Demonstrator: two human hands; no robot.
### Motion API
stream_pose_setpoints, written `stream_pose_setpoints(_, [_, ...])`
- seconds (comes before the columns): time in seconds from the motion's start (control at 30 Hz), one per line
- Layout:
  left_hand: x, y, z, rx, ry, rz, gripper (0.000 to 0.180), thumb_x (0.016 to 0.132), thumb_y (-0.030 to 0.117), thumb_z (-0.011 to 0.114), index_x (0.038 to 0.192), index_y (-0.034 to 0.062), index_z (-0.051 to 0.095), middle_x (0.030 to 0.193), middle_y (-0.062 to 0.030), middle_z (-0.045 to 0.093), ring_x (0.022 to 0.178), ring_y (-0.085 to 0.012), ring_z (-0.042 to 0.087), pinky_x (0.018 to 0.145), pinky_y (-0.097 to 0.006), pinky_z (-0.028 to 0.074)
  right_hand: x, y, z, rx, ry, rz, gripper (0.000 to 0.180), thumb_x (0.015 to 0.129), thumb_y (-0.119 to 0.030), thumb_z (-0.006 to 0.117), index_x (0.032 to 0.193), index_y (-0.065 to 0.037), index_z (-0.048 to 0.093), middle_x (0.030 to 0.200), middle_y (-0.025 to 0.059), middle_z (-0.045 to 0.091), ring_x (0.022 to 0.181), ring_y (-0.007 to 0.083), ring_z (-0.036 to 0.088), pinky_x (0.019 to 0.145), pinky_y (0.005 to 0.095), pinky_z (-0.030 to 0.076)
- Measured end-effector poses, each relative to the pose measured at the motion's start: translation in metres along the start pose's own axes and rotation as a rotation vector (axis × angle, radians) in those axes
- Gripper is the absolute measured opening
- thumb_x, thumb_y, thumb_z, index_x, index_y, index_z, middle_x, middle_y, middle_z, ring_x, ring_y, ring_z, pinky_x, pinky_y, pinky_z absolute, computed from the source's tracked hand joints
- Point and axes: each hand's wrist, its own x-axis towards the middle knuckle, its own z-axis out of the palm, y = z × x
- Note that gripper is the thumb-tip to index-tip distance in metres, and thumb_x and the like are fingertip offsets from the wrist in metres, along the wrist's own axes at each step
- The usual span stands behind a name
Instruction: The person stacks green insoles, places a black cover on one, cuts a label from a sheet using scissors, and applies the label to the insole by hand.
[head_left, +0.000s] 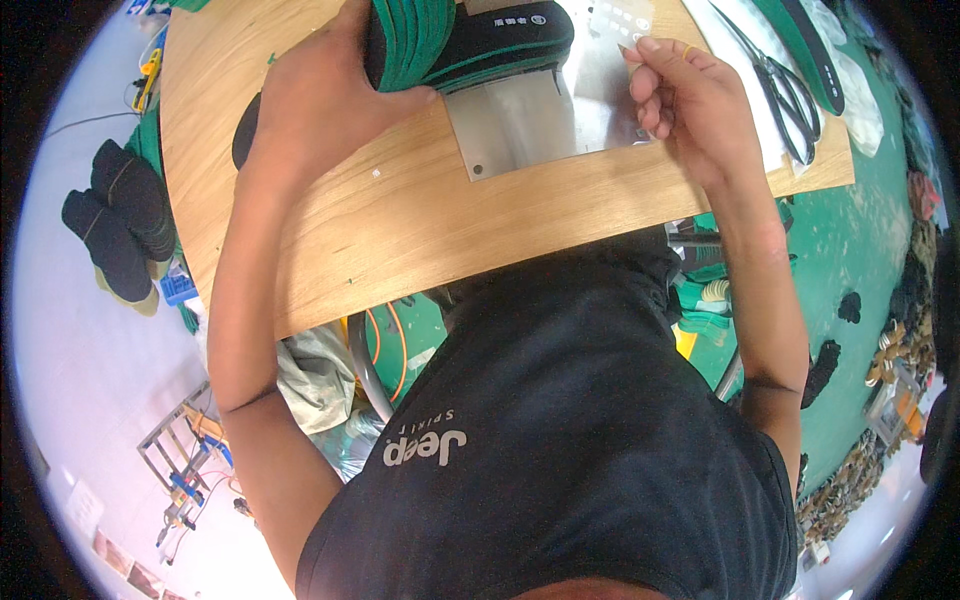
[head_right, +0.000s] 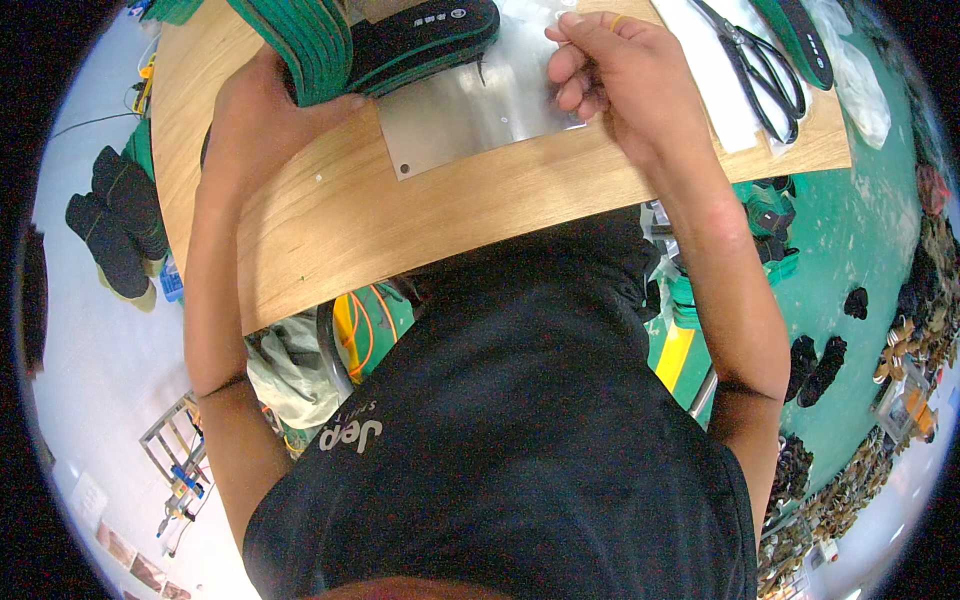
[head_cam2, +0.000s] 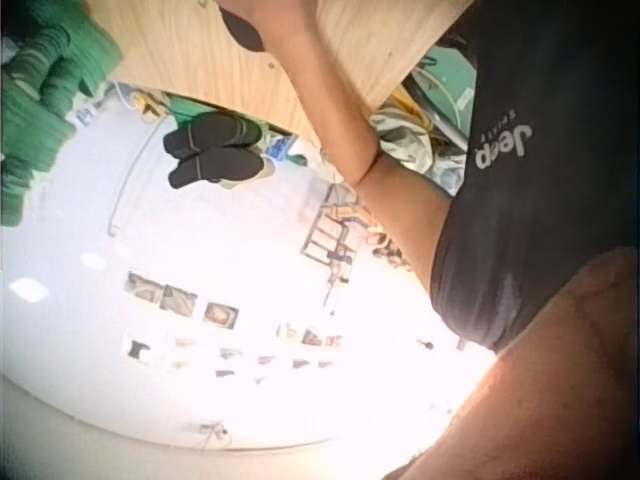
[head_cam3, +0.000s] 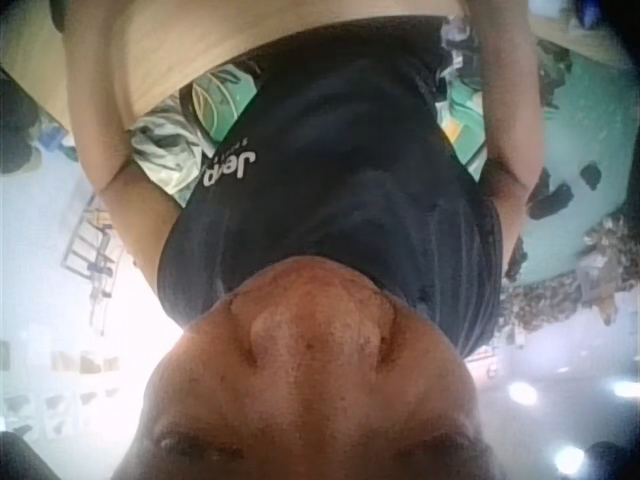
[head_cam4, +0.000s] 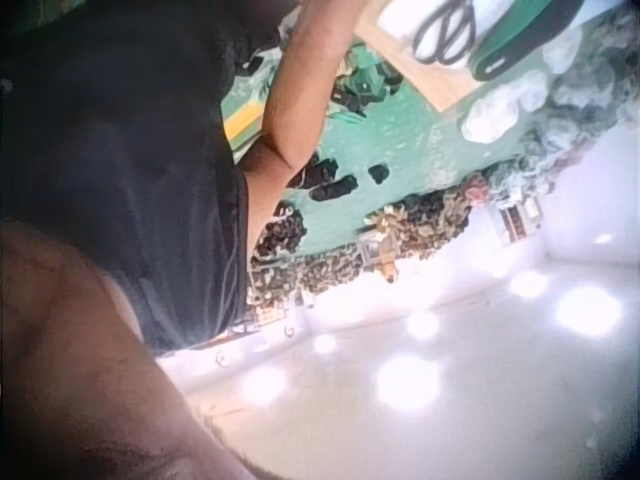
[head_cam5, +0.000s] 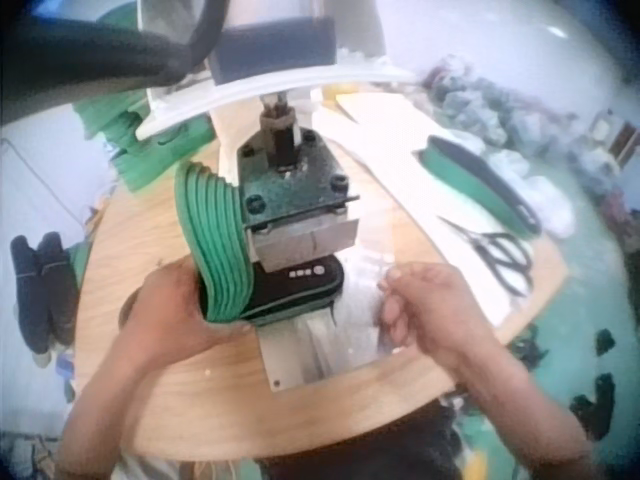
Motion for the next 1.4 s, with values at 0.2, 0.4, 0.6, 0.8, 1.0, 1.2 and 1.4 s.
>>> stream_pose_setpoints(0.2, [-0.002, -0.027, -0.006, -0.210, 0.038, -0.085, 0.037, 0.068, 0.019, 0.075, 0.098, -0.0014, 0.063, 0.085, -0.0101, 0.068, 0.079, -0.0193, 0.065, 0.076, -0.032, 0.050, 0.004, 0.000, 0.012, -0.009, -0.004, -0.008, 0.022, 0.092, -0.026, 0.056, 0.086, -0.006, 0.061, 0.064, -0.0004, 0.058, 0.048, 0.0061, 0.050, 0.043, 0.0178, 0.036])
stream_pose_setpoints(0.4, [-0.012, -0.053, -0.013, -0.418, 0.443, -0.081, 0.032, 0.065, 0.016, 0.076, 0.088, -0.0024, 0.065, 0.083, -0.0073, 0.067, 0.076, -0.0138, 0.061, 0.072, -0.027, 0.048, 0.020, -0.010, 0.030, -0.540, -0.218, 0.046, 0.027, 0.092, -0.030, 0.056, 0.078, -0.008, 0.058, 0.057, -0.0017, 0.056, 0.043, 0.0053, 0.050, 0.038, 0.0188, 0.035])
stream_pose_setpoints(0.6, [-0.014, -0.075, -0.011, -0.599, 0.495, 0.018, 0.042, 0.067, 0.006, 0.074, 0.106, -0.0022, 0.061, 0.104, -0.0093, 0.064, 0.096, -0.0209, 0.059, 0.091, -0.034, 0.043, 0.022, -0.009, 0.034, -0.605, -0.155, 0.047, 0.030, 0.093, -0.031, 0.055, 0.075, -0.007, 0.058, 0.053, -0.0013, 0.055, 0.038, 0.0051, 0.048, 0.034, 0.0182, 0.034])
stream_pose_setpoints(0.8, [-0.014, -0.072, -0.013, -0.486, 0.490, 0.030, 0.043, 0.068, 0.006, 0.074, 0.107, -0.0025, 0.061, 0.106, -0.0099, 0.063, 0.098, -0.0214, 0.058, 0.093, -0.034, 0.042, 0.020, -0.008, 0.038, -0.630, -0.115, 0.016, 0.032, 0.092, -0.032, 0.056, 0.074, -0.006, 0.057, 0.053, -0.0008, 0.055, 0.037, 0.0054, 0.048, 0.033, 0.0181, 0.034])
stream_pose_setpoints(1.0, [-0.015, -0.067, -0.012, -0.503, 0.493, 0.017, 0.047, 0.067, 0.007, 0.075, 0.110, -0.0027, 0.059, 0.108, -0.0105, 0.062, 0.099, -0.0224, 0.058, 0.095, -0.035, 0.041, 0.019, -0.026, 0.048, -0.582, -0.072, 0.201, 0.031, 0.094, -0.023, 0.053, 0.070, -0.004, 0.057, 0.053, 0.0038, 0.057, 0.037, 0.0096, 0.050, 0.035, 0.0221, 0.039])
stream_pose_setpoints(1.2, [-0.014, -0.071, -0.008, -0.537, 0.490, 0.056, 0.047, 0.067, 0.007, 0.075, 0.110, -0.0021, 0.059, 0.108, -0.0104, 0.062, 0.099, -0.0227, 0.058, 0.095, -0.035, 0.041, 0.015, -0.035, 0.052, -0.598, -0.058, 0.223, 0.032, 0.093, -0.020, 0.054, 0.067, -0.002, 0.058, 0.053, 0.0076, 0.059, 0.039, 0.0136, 0.054, 0.035, 0.0256, 0.041])
stream_pose_setpoints(1.4, [-0.014, -0.068, -0.012, -0.427, 0.513, 0.077, 0.044, 0.068, 0.008, 0.075, 0.108, -0.0022, 0.060, 0.106, -0.0102, 0.063, 0.097, -0.0208, 0.059, 0.093, -0.033, 0.042, 0.016, -0.029, 0.050, -0.540, 0.067, 0.227, 0.029, 0.092, -0.021, 0.054, 0.071, -0.002, 0.059, 0.055, 0.0060, 0.059, 0.040, 0.0150, 0.054, 0.039, 0.0267, 0.044])
